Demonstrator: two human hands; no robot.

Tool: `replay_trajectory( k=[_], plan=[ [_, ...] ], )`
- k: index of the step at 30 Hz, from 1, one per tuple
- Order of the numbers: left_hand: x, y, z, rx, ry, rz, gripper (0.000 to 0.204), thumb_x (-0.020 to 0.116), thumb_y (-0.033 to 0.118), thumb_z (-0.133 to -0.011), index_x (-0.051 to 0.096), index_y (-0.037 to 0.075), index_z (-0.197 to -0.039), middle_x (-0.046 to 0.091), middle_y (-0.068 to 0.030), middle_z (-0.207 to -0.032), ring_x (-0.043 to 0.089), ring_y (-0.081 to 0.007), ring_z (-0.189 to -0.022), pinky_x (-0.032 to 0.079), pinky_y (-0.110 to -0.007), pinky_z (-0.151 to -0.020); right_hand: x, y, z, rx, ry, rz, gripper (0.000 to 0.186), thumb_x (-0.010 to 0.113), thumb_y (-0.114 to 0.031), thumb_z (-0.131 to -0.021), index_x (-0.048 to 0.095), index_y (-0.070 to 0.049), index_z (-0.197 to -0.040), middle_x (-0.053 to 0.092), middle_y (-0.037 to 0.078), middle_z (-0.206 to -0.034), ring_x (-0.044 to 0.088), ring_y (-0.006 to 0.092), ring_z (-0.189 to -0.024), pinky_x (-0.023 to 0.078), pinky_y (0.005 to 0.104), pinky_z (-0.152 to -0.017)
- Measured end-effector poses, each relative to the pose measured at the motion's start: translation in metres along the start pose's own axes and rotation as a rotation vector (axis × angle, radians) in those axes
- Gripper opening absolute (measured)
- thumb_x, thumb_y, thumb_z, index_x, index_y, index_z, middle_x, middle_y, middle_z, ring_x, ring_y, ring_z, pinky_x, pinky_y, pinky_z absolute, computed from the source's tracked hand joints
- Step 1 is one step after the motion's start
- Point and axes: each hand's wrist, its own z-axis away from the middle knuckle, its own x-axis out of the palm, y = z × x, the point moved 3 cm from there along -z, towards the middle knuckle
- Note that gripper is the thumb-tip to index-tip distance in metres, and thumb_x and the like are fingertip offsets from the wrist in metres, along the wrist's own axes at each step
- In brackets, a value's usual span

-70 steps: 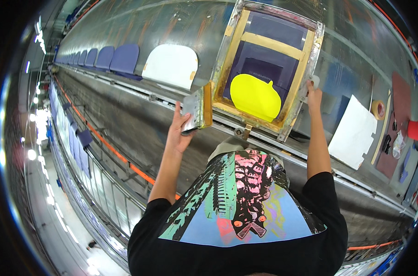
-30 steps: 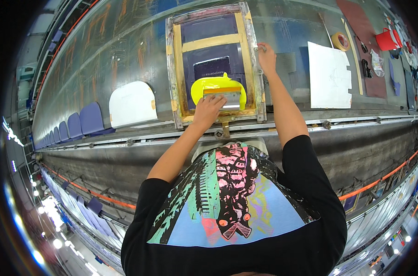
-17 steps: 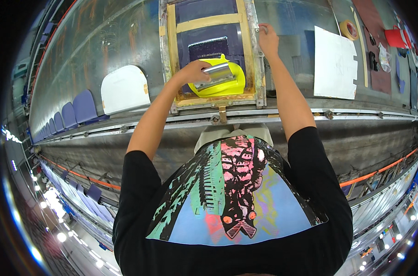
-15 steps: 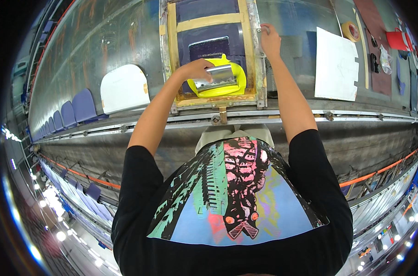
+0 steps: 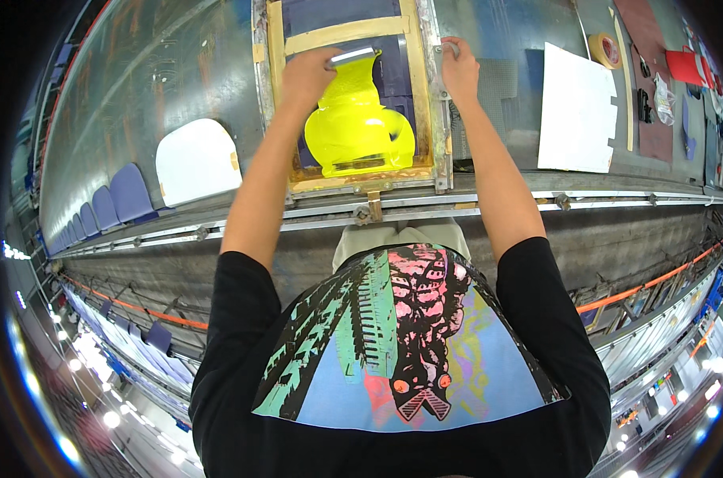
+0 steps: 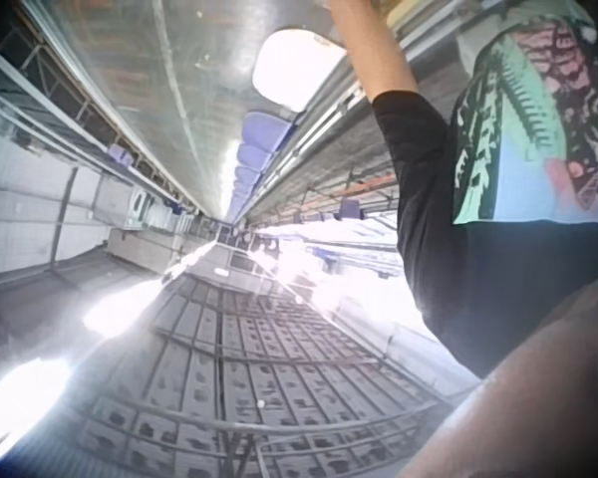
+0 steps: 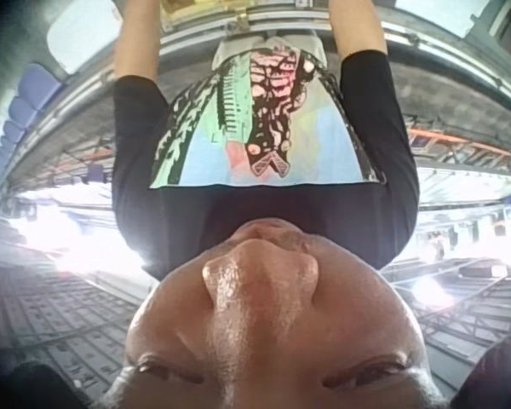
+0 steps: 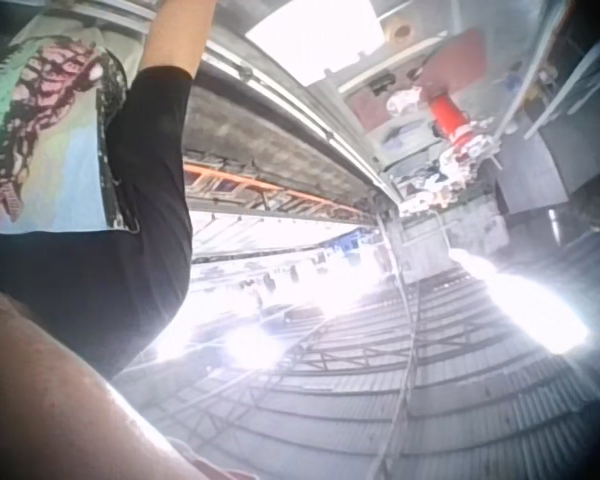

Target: The person carries a screen printing frame with yellow ink to a conveyor line and uses a squeegee to pull ink across the mesh, printing a design onto fabric moving beneath. The person repeats the squeegee strokes multiple times to ensure even coverage.

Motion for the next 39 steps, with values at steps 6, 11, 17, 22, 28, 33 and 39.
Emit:
replay_trajectory(
  k=[6, 11, 17, 22, 28, 33, 39],
  plan=[
    [0.047, 0.027, 0.098, 0.126, 0.28, -0.095, 0.031, 0.068, -0.001, -0.075, 0.077, 0.022, -0.094, 0.075, 0.0042, -0.095, 0.068, -0.0198, -0.09, 0.047, -0.039, -0.071, 0.001, 0.012, -0.005, -0.017, -0.002, 0.008, 0.021, 0.057, -0.024, -0.098, 0.07, -0.015, -0.112, 0.066, 0.019, -0.071, 0.066, 0.0364, -0.069, 0.05, 0.0467, -0.072],
    [0.044, 0.038, 0.155, 0.24, 0.305, 0.003, 0.033, 0.068, -0.005, -0.074, 0.078, 0.018, -0.095, 0.075, 0.0029, -0.093, 0.068, -0.0205, -0.087, 0.048, -0.036, -0.069, -0.009, 0.006, 0.005, 0.053, 0.006, 0.025, 0.022, 0.058, -0.025, -0.097, 0.07, -0.015, -0.112, 0.065, 0.018, -0.07, 0.066, 0.0349, -0.07, 0.05, 0.0453, -0.073],
    [-0.001, 0.008, 0.022, -0.058, -0.013, 0.091, 0.038, 0.068, 0.004, -0.076, 0.079, 0.026, -0.105, 0.075, -0.0052, -0.097, 0.07, -0.0284, -0.091, 0.055, -0.041, -0.078, -0.006, 0.004, 0.0, 0.033, 0.002, 0.003, 0.023, 0.058, -0.026, -0.097, 0.07, -0.015, -0.113, 0.061, 0.013, -0.068, 0.061, 0.028, -0.068, 0.048, 0.0413, -0.072],
    [0.019, -0.003, -0.001, 0.11, 0.197, -0.053, 0.035, 0.067, 0.004, -0.078, 0.079, 0.024, -0.103, 0.075, -0.0033, -0.096, 0.069, -0.0263, -0.087, 0.054, -0.042, -0.074, 0.002, -0.002, -0.001, 0.042, 0.003, -0.037, 0.024, 0.059, -0.027, -0.098, 0.07, -0.013, -0.115, 0.053, 0.006, -0.063, 0.051, 0.0165, -0.061, 0.044, 0.0357, -0.065],
    [0.058, 0.018, 0.107, 0.125, 0.228, -0.023, 0.032, 0.069, 0.0, -0.074, 0.077, 0.021, -0.097, 0.075, 0.0037, -0.097, 0.068, -0.0215, -0.091, 0.052, -0.041, -0.076, 0.0, 0.002, -0.005, 0.045, -0.003, 0.026, 0.022, 0.057, -0.024, -0.097, 0.07, -0.016, -0.112, 0.064, 0.018, -0.07, 0.065, 0.0336, -0.069, 0.05, 0.043, -0.075],
    [0.049, 0.034, 0.16, 0.165, 0.276, 0.022, 0.039, 0.068, -0.004, -0.072, 0.077, 0.017, -0.103, 0.075, 0.0011, -0.111, 0.069, -0.025, -0.102, 0.055, -0.039, -0.083, 0.006, 0.021, -0.01, 0.026, -0.046, -0.088, 0.022, 0.059, -0.025, -0.096, 0.071, -0.016, -0.112, 0.061, 0.014, -0.067, 0.062, 0.0259, -0.065, 0.049, 0.0411, -0.07],
    [0.04, 0.058, 0.18, 0.168, 0.161, 0.118, 0.056, 0.067, -0.006, -0.069, 0.071, 0.015, -0.12, 0.069, -0.0007, -0.128, 0.064, -0.0288, -0.115, 0.052, -0.041, -0.1, -0.031, -0.005, -0.016, 0.063, -0.06, -0.235, 0.02, 0.06, -0.018, -0.098, 0.072, -0.01, -0.111, 0.056, 0.0, -0.065, 0.05, 0.0071, -0.061, 0.038, 0.0275, -0.055]
  ],
)
